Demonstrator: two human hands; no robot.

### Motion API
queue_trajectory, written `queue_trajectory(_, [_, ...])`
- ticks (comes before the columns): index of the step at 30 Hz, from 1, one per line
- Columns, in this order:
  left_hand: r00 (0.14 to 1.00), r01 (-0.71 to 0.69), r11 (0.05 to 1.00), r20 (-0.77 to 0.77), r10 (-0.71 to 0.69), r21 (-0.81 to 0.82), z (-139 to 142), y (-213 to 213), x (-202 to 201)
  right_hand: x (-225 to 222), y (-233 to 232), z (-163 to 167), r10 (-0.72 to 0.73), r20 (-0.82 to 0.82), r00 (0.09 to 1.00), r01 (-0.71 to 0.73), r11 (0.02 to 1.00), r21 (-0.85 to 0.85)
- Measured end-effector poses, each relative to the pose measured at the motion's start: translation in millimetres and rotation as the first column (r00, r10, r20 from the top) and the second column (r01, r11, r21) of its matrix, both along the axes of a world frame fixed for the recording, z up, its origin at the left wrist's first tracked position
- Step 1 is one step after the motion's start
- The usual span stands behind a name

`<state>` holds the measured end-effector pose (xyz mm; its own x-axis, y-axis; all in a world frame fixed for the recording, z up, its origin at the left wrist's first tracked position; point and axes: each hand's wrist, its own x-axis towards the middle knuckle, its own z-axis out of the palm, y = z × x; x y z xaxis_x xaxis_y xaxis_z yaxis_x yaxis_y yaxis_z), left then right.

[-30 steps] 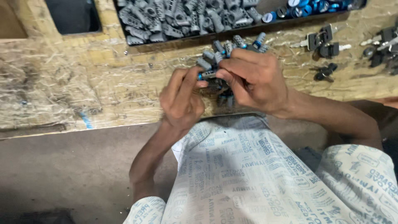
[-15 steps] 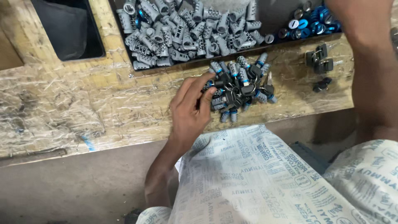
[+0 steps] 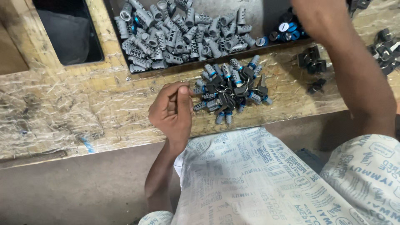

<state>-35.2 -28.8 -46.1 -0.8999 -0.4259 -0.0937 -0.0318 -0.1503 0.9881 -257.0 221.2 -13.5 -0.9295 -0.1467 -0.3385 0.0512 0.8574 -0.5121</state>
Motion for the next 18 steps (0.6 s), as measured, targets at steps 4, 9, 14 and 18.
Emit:
queue_trajectory(4, [0.995, 0.093, 0.944, -0.049, -0.082, 0.316, 7, 9, -6, 31, -15, 11, 0.162, -0.11, 0.981, -0.19, 0.925, -0.33])
queue_trajectory(9, [0.951, 0.269, 0.67, -0.08, -0.299, 0.692, 23, 20, -7, 112, -33, 48, 0.35, -0.402, 0.846, -0.52, 0.708, -0.478])
queue_trajectory(14, [0.914, 0.363, 0.538, -0.177, -0.366, 0.761, 31, 22, 3, 154, -50, 62, 0.277, -0.378, 0.883, -0.459, 0.675, -0.577])
queue_trajectory(18, [0.916, 0.314, 0.449, -0.144, -0.373, 0.836, 29, 22, 11, 161, -46, 52, 0.273, -0.406, 0.872, -0.472, 0.69, -0.548])
